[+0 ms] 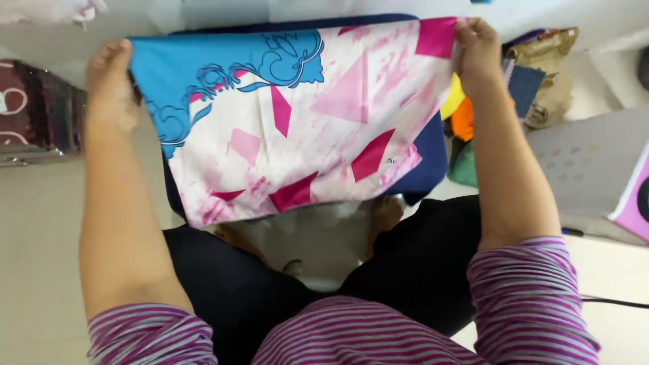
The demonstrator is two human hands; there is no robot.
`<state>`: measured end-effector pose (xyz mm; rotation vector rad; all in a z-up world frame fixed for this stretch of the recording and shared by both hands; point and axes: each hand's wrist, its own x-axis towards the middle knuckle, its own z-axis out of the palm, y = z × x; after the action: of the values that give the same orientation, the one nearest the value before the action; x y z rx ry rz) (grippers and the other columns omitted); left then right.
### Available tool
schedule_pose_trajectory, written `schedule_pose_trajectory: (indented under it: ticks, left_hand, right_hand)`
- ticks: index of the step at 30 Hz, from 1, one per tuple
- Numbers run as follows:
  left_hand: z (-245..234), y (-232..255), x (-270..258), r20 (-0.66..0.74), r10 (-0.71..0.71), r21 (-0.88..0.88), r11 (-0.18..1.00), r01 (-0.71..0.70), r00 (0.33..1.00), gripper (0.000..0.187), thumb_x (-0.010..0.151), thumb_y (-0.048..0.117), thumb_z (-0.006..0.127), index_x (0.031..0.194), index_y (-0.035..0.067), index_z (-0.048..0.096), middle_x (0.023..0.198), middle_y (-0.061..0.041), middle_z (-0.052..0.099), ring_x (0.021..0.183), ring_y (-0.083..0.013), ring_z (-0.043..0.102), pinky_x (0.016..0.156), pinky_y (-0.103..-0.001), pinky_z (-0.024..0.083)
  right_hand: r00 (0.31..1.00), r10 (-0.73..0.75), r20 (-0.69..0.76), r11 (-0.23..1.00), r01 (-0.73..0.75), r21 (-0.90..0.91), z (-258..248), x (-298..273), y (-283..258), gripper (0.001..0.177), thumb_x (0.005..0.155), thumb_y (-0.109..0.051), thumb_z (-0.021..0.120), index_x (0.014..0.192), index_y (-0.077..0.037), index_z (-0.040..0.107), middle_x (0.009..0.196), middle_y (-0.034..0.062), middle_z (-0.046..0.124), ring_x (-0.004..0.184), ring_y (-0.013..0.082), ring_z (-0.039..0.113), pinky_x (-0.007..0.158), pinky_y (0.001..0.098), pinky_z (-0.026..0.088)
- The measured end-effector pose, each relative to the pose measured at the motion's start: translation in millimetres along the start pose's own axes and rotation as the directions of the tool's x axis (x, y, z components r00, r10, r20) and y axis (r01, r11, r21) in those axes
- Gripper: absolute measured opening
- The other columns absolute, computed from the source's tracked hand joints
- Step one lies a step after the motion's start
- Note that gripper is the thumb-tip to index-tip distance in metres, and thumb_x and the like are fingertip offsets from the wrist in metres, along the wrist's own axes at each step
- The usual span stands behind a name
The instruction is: A person is seen unfolding a colorful patterned scarf, smoothing it out on a blue chair, using a lint roller to clean it, and then refolding it.
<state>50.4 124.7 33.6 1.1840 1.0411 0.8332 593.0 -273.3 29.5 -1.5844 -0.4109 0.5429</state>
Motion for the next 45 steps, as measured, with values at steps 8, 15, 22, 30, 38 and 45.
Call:
schedule_pose_trajectory:
  ticks: [8,15,22,30,38,45]
  left_hand:
    - [15,-74,54,-0.2,0.227,0.429,0.895,-0.123,0.953,0.018,0.104,0.028,0.073,0.089,0.022,0.067,0.082,0.009,0.06,0.078,-0.0042,0.05,0.071,-0.028,0.046]
    - [32,-70,44,-0.199,0.216,0.619,0.784,-0.048,0.956,0.014,0.105,0.029,0.07,0.097,0.018,0.075,0.086,0.007,0.069,0.077,-0.0074,0.062,0.071,-0.027,0.054]
    - [16,-98,63,-0.116,0.378,0.745,0.645,-0.171,0.918,0.015,0.101,0.03,0.075,0.106,0.016,0.075,0.092,0.001,0.076,0.083,-0.0155,0.072,0.076,-0.035,0.057]
    - [-35,-83,33,0.077,0.101,0.845,0.521,-0.118,0.992,0.042,0.102,0.044,0.069,0.126,0.01,0.069,0.12,-0.011,0.073,0.109,-0.0261,0.069,0.091,-0.041,0.049]
    - [-16,4,-129,-0.043,-0.565,0.978,0.145,0.15,0.824,0.068,0.097,0.059,0.06,0.14,0.006,0.061,0.133,-0.02,0.068,0.114,-0.0392,0.067,0.094,-0.051,0.047]
    - [-11,10,-186,-0.119,-0.666,0.99,-0.027,0.136,0.737,0.067,0.091,0.062,0.062,0.133,0.011,0.071,0.139,-0.013,0.067,0.123,-0.0355,0.062,0.097,-0.047,0.048]
  right_hand:
    - [0.99,-0.088,-0.108,0.875,0.025,-0.483,30,64,85,0.015,0.101,-0.025,0.067,0.088,-0.02,0.067,0.073,-0.0042,0.064,0.063,0.0067,0.053,0.055,0.03,0.042]
    - [0.994,-0.091,-0.065,0.74,0.024,-0.672,56,48,62,0.015,0.103,-0.027,0.064,0.093,-0.016,0.066,0.079,0.0013,0.07,0.071,0.0184,0.057,0.071,0.0396,0.045]
    - [0.99,-0.142,-0.01,0.704,0.095,-0.703,45,46,58,0.025,0.098,-0.037,0.065,0.099,-0.012,0.07,0.084,0.0049,0.075,0.074,0.0208,0.065,0.068,0.0404,0.047]
    - [0.985,0.166,0.055,0.735,-0.086,-0.672,6,-14,5,0.01,0.097,-0.018,0.065,0.09,-0.014,0.071,0.072,0.0002,0.071,0.061,0.005,0.066,0.058,0.0206,0.06]
    - [0.732,0.593,0.337,0.346,0.146,-0.927,-12,-132,1,0.034,0.094,-0.042,0.066,0.098,-0.011,0.08,0.092,0.0056,0.078,0.084,0.0189,0.071,0.079,0.0341,0.054]
    - [0.927,0.296,0.231,0.377,0.109,-0.92,-6,-165,55,0.028,0.091,-0.04,0.068,0.079,-0.016,0.074,0.083,0.0014,0.074,0.075,0.0251,0.069,0.065,0.039,0.052]
